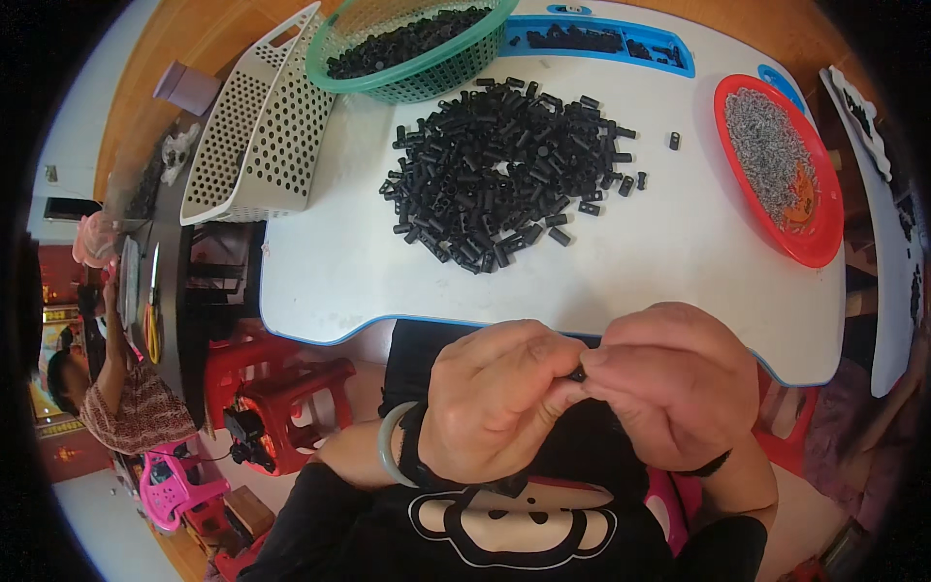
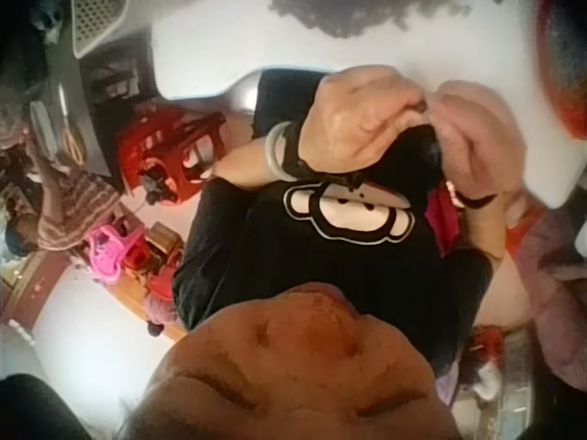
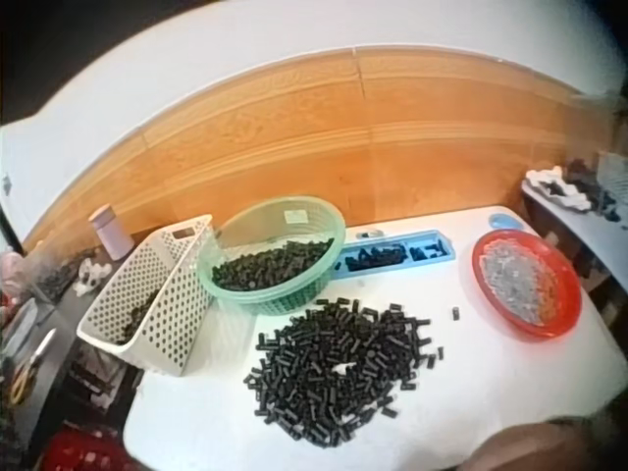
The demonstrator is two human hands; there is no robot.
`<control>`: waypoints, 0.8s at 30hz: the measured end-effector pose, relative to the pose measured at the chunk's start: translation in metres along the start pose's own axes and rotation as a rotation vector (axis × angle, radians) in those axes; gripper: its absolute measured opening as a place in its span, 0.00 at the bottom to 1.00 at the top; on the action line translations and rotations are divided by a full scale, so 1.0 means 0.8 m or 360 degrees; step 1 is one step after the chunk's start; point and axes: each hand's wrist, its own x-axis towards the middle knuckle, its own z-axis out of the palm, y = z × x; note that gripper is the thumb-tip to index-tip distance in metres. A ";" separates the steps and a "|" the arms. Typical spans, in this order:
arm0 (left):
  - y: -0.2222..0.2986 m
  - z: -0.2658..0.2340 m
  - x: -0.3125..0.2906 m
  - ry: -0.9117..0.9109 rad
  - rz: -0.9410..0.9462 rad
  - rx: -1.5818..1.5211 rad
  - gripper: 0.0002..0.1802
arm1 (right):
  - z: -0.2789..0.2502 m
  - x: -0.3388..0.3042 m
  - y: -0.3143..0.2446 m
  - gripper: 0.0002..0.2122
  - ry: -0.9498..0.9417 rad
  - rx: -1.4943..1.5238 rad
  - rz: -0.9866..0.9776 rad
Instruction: Assembling small black plastic components by inserting metal pins into them.
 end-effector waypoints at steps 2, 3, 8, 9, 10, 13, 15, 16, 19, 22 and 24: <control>0.000 0.001 0.001 0.0001 -0.0019 -0.0046 0.11 | 0.001 -0.003 0.002 0.08 0.0091 0.0176 0.0109; -0.001 0.003 0.000 0.0037 -0.0014 -0.0080 0.10 | 0.003 -0.005 0.006 0.08 0.0090 0.0173 0.0110; 0.002 -0.002 0.004 0.0038 -0.0086 -0.0204 0.08 | 0.022 -0.008 0.013 0.12 0.0342 0.1300 0.0550; 0.002 -0.004 0.005 -0.0005 -0.0122 -0.0248 0.08 | 0.022 -0.007 0.013 0.12 0.0336 0.1305 0.0552; 0.003 -0.005 0.005 -0.0047 -0.0159 -0.0293 0.08 | 0.022 -0.007 0.014 0.11 0.0304 0.1472 0.0655; 0.001 -0.006 0.002 -0.0069 -0.0193 -0.0344 0.07 | 0.025 -0.004 0.014 0.10 0.0271 0.1727 0.0844; 0.001 -0.003 0.001 -0.0042 -0.0183 -0.0346 0.07 | 0.026 -0.003 0.014 0.10 0.0260 0.1846 0.0926; 0.000 -0.002 0.001 -0.0020 -0.0167 -0.0352 0.07 | 0.026 -0.001 0.012 0.11 0.0215 0.1946 0.1047; 0.001 0.000 -0.003 0.0031 -0.0132 -0.0374 0.08 | 0.023 -0.002 0.012 0.15 0.0033 0.2107 0.1278; -0.002 -0.002 -0.005 0.0025 -0.0040 -0.0252 0.09 | 0.018 -0.005 0.013 0.19 -0.0176 0.2195 0.1419; -0.002 0.000 -0.004 0.0029 -0.0018 -0.0237 0.09 | 0.019 -0.008 0.014 0.20 -0.0253 0.2232 0.1455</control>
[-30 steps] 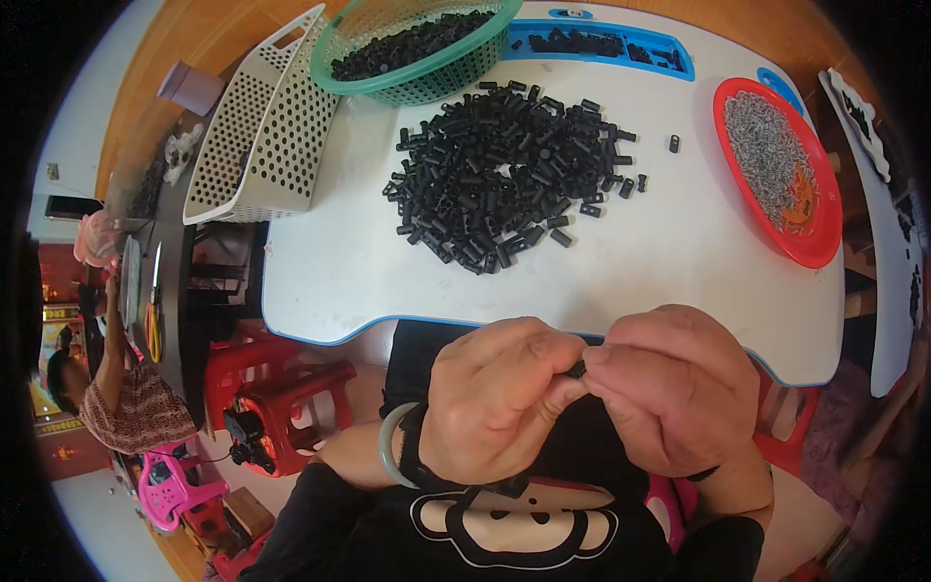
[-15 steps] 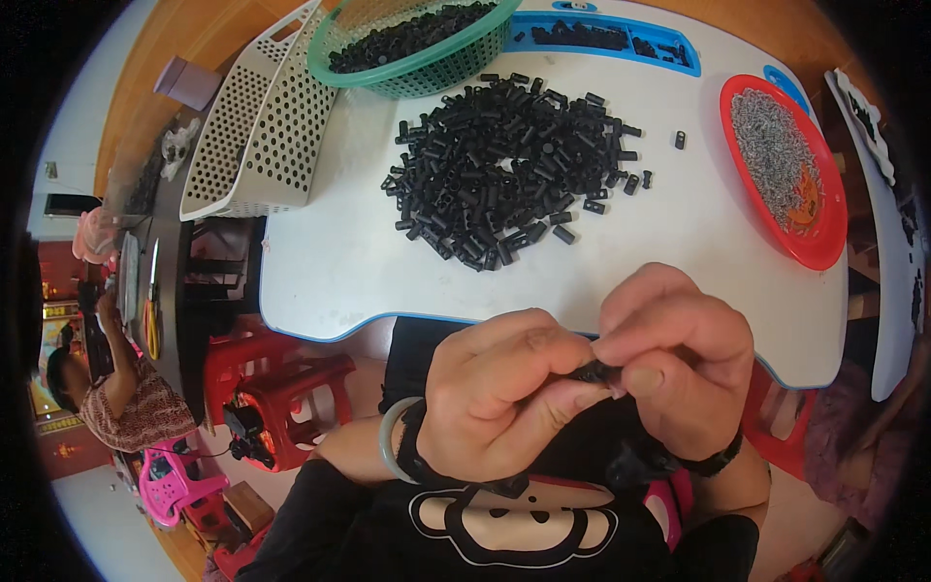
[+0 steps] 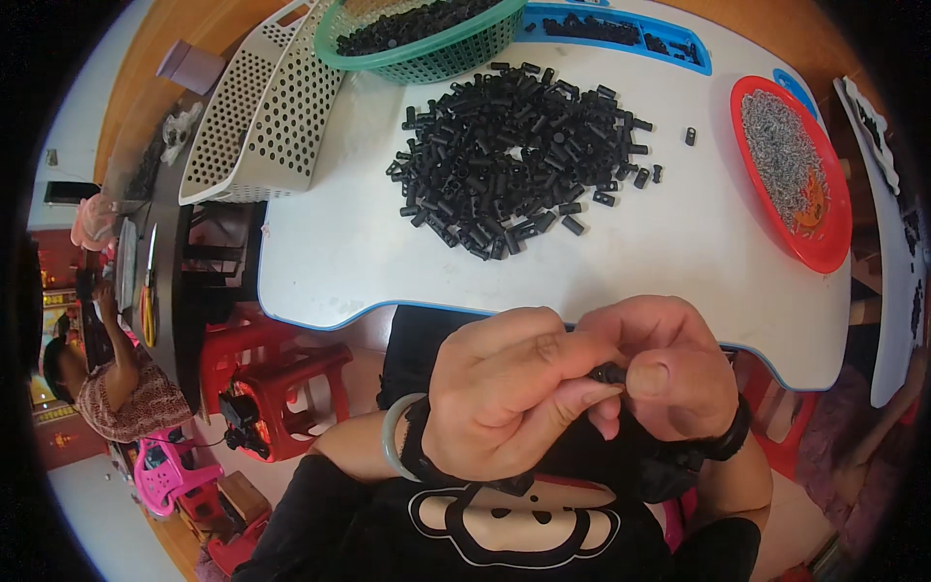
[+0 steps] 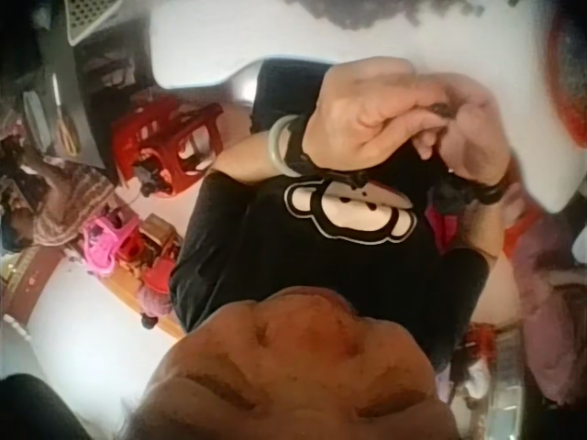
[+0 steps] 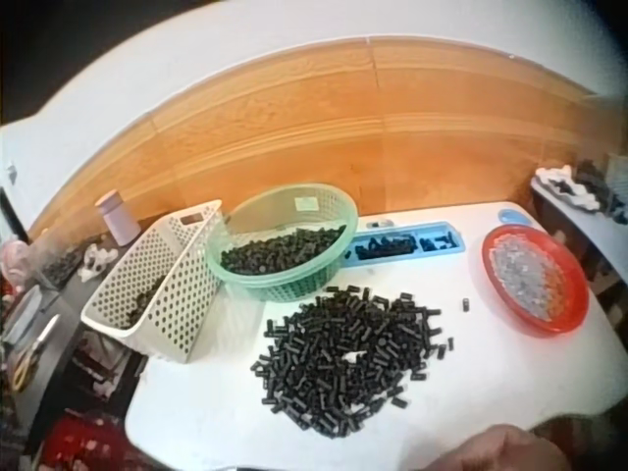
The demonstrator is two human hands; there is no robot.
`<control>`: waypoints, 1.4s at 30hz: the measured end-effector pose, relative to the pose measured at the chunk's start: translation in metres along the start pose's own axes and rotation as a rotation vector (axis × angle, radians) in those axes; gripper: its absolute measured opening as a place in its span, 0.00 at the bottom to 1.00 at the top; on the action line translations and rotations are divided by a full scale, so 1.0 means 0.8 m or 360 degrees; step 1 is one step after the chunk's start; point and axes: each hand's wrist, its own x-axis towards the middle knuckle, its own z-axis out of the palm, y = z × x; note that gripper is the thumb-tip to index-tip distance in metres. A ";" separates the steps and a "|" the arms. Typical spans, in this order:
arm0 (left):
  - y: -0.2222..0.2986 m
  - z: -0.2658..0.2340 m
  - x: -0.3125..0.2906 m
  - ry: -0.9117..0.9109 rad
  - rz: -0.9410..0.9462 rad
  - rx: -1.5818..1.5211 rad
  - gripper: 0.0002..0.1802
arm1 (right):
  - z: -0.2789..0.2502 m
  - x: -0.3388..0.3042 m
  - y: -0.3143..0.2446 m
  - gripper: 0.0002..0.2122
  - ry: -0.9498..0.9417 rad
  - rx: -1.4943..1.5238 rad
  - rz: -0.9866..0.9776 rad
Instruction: Assembling small black plastic components by inserting metal pins into them.
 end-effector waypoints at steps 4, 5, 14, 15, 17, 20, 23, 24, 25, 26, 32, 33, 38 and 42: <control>-0.002 0.003 -0.002 0.0015 -0.0016 -0.0006 0.11 | -0.005 0.004 0.011 0.21 -0.0017 0.0108 -0.0146; -0.003 0.004 -0.002 0.0019 -0.0019 -0.0004 0.11 | -0.006 0.005 0.013 0.21 -0.0024 0.0117 -0.0194; 0.004 0.011 0.004 0.0365 0.0168 0.0323 0.18 | 0.003 0.008 0.031 0.21 0.0046 0.0184 -0.0397; 0.005 0.010 0.004 0.0362 0.0182 0.0353 0.19 | -0.001 0.006 0.031 0.21 0.0043 0.0183 -0.0391; 0.004 0.008 0.003 0.0364 0.0195 0.0385 0.19 | -0.009 0.003 0.032 0.22 -0.0096 0.0317 -0.0233; 0.001 0.011 0.002 0.0380 0.0293 0.0383 0.17 | -0.005 0.003 0.037 0.22 -0.0067 0.0420 -0.0307; 0.001 0.013 0.001 0.0368 0.0314 0.0381 0.16 | -0.005 -0.001 0.039 0.23 -0.0026 0.0460 -0.0261; 0.002 0.014 0.000 0.0364 0.0312 0.0379 0.16 | -0.006 -0.001 0.039 0.23 -0.0024 0.0460 -0.0258; 0.002 0.015 0.000 0.0360 0.0310 0.0376 0.15 | -0.008 0.000 0.037 0.23 -0.0035 0.0380 -0.0274; 0.001 0.016 0.000 0.0364 0.0308 0.0378 0.15 | -0.010 0.001 0.037 0.23 -0.0050 0.0300 -0.0288; 0.001 0.021 0.001 0.0422 0.0348 0.0347 0.15 | -0.008 0.006 0.037 0.21 0.0006 0.0127 -0.0413; 0.000 0.021 0.001 0.0424 0.0341 0.0328 0.15 | -0.007 0.006 0.038 0.21 0.0005 0.0127 -0.0409; -0.004 0.023 0.000 0.0422 0.0305 0.0257 0.15 | -0.005 0.007 0.038 0.19 0.0053 0.0091 -0.0451; -0.003 0.024 0.004 0.0438 0.0274 0.0224 0.16 | -0.007 0.005 0.037 0.17 0.0021 0.0128 -0.0388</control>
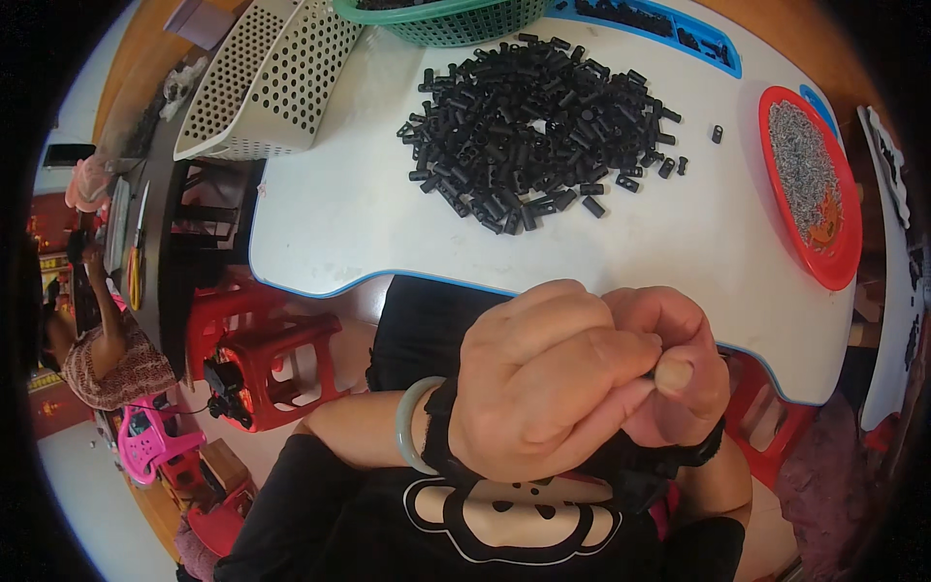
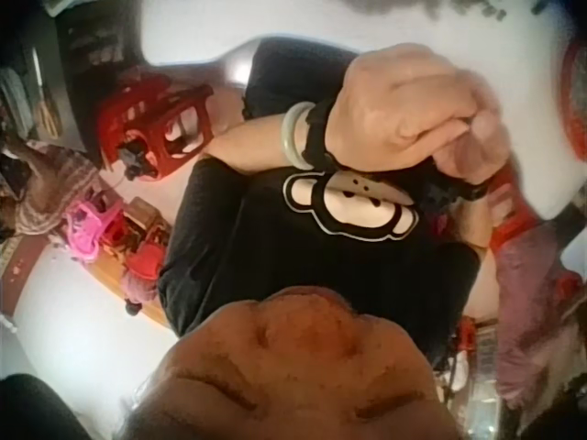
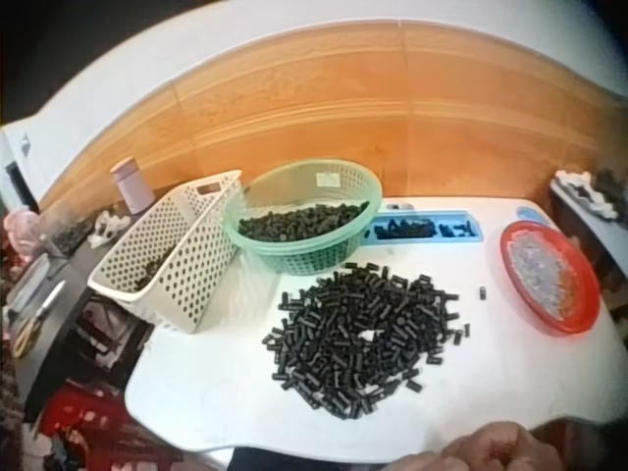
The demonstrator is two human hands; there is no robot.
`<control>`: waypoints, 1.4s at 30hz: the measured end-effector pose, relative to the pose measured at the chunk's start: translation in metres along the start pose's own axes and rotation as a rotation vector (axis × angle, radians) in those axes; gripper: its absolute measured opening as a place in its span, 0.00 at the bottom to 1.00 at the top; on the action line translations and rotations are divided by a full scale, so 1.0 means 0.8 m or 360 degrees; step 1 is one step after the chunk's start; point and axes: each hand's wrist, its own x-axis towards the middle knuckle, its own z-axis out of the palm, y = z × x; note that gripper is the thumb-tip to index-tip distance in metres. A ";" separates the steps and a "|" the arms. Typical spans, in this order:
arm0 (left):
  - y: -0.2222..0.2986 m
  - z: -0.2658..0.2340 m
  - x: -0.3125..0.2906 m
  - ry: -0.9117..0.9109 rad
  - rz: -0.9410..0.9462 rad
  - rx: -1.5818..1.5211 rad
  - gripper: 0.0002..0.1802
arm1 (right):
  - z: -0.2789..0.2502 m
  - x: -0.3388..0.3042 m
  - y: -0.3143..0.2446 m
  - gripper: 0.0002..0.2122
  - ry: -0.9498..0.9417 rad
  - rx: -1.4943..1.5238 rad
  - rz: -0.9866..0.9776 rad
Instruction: Assembling small black plastic components by inserting metal pins into them.
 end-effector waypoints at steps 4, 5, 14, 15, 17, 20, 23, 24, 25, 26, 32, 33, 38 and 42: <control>-0.006 0.001 0.000 -0.0012 -0.0034 -0.0066 0.16 | -0.001 0.003 0.000 0.17 0.0058 0.0094 0.0009; -0.008 0.002 0.001 -0.0009 -0.0033 -0.0070 0.16 | -0.004 0.003 -0.001 0.18 0.0004 0.0124 0.0047; 0.005 -0.015 0.016 -0.0122 -0.0170 -0.0287 0.24 | 0.007 0.010 -0.034 0.21 -0.0382 0.0547 -0.0092; 0.001 -0.015 0.011 -0.0117 -0.0158 -0.0301 0.24 | 0.009 0.010 -0.037 0.21 -0.0465 0.0660 -0.0041; -0.003 -0.014 0.004 -0.0133 -0.0247 -0.0245 0.23 | 0.007 0.010 -0.039 0.20 -0.0488 0.0678 -0.0040; -0.003 -0.015 0.003 -0.0171 -0.0255 -0.0241 0.20 | 0.007 0.008 -0.043 0.19 -0.0536 0.0705 -0.0060; -0.002 -0.012 0.004 -0.0193 -0.0283 -0.0287 0.17 | 0.008 0.005 -0.050 0.18 -0.0530 0.0692 -0.0114; -0.004 -0.014 0.003 -0.0219 -0.0297 -0.0258 0.16 | 0.010 0.006 -0.050 0.18 -0.0524 0.0671 -0.0118; -0.007 -0.013 0.002 -0.0246 -0.0310 -0.0228 0.15 | 0.013 0.008 -0.050 0.18 -0.0486 0.0663 -0.0159; -0.006 -0.011 0.002 -0.0214 -0.0335 -0.0242 0.13 | 0.015 0.007 -0.050 0.18 -0.0464 0.0665 -0.0206; -0.014 -0.017 0.004 -0.0200 -0.0343 -0.0182 0.12 | 0.021 0.014 -0.056 0.18 -0.0470 0.0573 -0.0225; -0.015 -0.019 0.003 -0.0186 -0.0318 -0.0144 0.12 | 0.022 0.016 -0.058 0.18 -0.0517 0.0580 -0.0220; -0.034 -0.023 -0.007 -0.0185 -0.0436 0.0104 0.13 | 0.027 0.019 -0.071 0.16 -0.0117 -0.0034 -0.0121; -0.052 -0.027 -0.014 -0.0170 -0.0401 0.0224 0.18 | 0.052 0.042 -0.083 0.11 0.0162 -0.0555 0.0104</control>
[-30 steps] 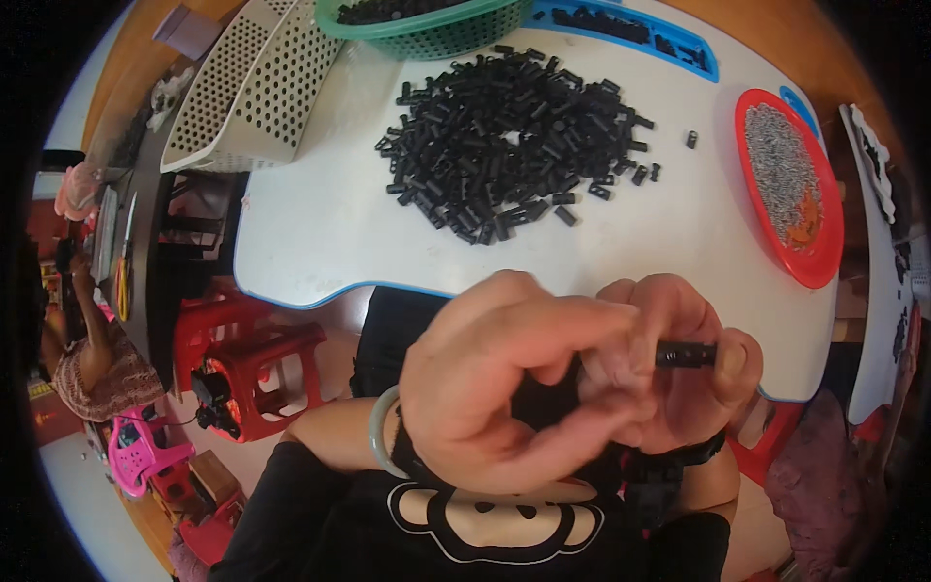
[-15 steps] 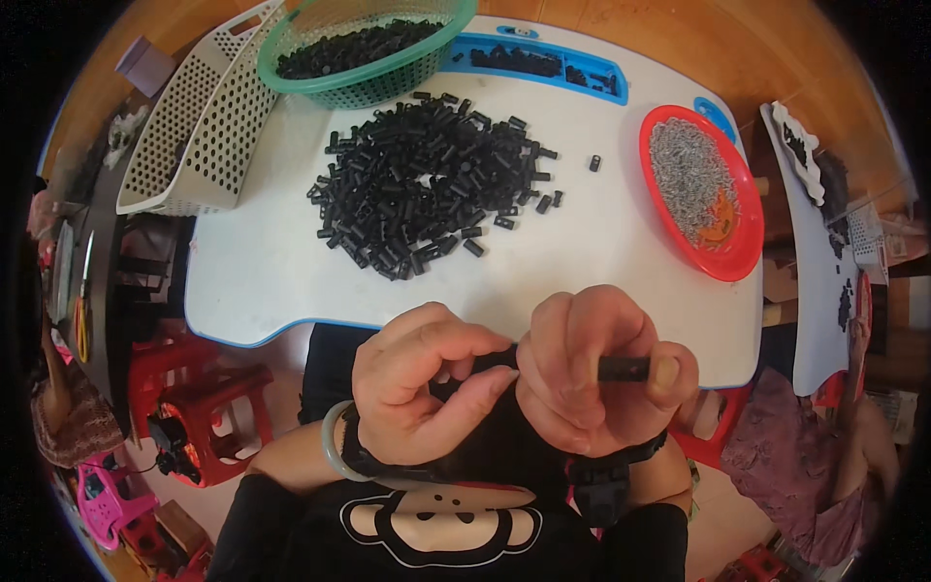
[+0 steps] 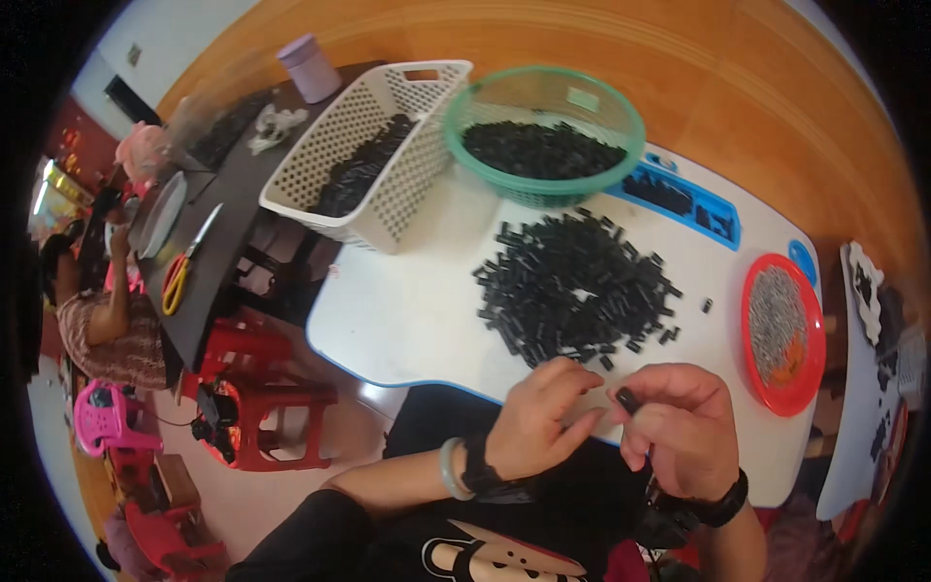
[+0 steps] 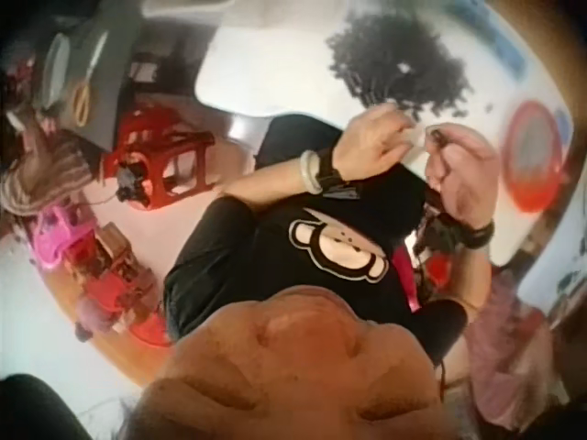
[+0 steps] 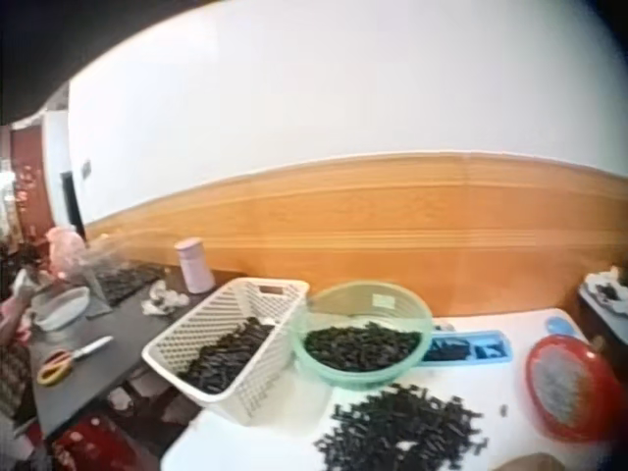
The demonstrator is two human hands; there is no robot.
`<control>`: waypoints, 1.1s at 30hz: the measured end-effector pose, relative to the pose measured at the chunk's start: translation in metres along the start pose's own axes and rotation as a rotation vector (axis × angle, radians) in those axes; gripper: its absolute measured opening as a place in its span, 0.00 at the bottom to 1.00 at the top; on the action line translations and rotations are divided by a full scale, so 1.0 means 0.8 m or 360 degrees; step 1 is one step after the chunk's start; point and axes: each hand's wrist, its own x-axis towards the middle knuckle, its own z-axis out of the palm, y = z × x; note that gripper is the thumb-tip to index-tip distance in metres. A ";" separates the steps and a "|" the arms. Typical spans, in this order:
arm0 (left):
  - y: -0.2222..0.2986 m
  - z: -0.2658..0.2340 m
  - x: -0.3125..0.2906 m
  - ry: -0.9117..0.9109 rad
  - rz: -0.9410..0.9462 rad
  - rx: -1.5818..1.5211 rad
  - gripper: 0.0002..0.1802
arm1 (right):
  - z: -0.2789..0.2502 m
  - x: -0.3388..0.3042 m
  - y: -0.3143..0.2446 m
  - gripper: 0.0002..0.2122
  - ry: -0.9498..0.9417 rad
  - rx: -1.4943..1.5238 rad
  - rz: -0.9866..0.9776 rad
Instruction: Assembling small black plastic components by inserting metal pins into them.
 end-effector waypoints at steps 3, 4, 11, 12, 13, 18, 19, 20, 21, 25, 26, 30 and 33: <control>-0.006 0.004 -0.001 0.0069 0.0058 0.0075 0.19 | 0.057 0.044 -0.023 0.11 -0.0055 -0.0465 0.0047; -0.011 0.007 -0.007 0.0026 0.0024 0.0082 0.21 | 0.076 0.062 -0.028 0.11 -0.0075 -0.0466 0.0036; -0.018 0.003 -0.017 -0.0132 -0.0030 0.0132 0.16 | 0.200 0.215 -0.012 0.11 -0.0370 -0.0664 -0.0370; -0.017 0.005 -0.016 -0.0132 -0.0009 0.0132 0.16 | 0.211 0.236 -0.005 0.12 -0.0345 -0.0691 -0.0463; -0.018 0.007 -0.015 -0.0129 0.0002 0.0096 0.14 | 0.220 0.262 0.009 0.09 -0.0289 -0.0781 -0.0661; -0.017 0.004 -0.012 -0.0157 0.0165 -0.0006 0.13 | 0.224 0.296 0.046 0.05 -0.0237 -0.1278 -0.1036; -0.019 0.002 -0.011 -0.0166 0.0148 -0.0041 0.14 | 0.220 0.296 0.047 0.05 -0.0190 -0.1294 -0.1024; -0.018 -0.002 -0.011 -0.0179 0.0121 -0.0082 0.16 | 0.216 0.292 0.048 0.09 -0.0317 -0.1390 -0.1053; -0.020 -0.004 -0.011 -0.0181 0.0170 -0.0021 0.18 | 0.208 0.287 0.047 0.15 -0.0434 -0.1495 -0.1072; -0.019 -0.013 -0.009 -0.0238 0.0005 -0.0061 0.11 | 0.174 0.229 0.038 0.11 -0.0489 -0.1601 -0.1170; -0.023 -0.009 -0.010 -0.0337 -0.0101 -0.0036 0.09 | 0.150 0.214 0.040 0.10 -0.0492 -0.1683 -0.1310; -0.015 -0.004 0.000 -0.0149 0.0079 0.0009 0.10 | 0.038 0.149 0.009 0.07 -0.0357 -0.2082 -0.1144; -0.016 0.000 -0.002 -0.0128 0.0018 0.0025 0.10 | -0.046 0.117 -0.038 0.08 0.0017 -0.2501 -0.0786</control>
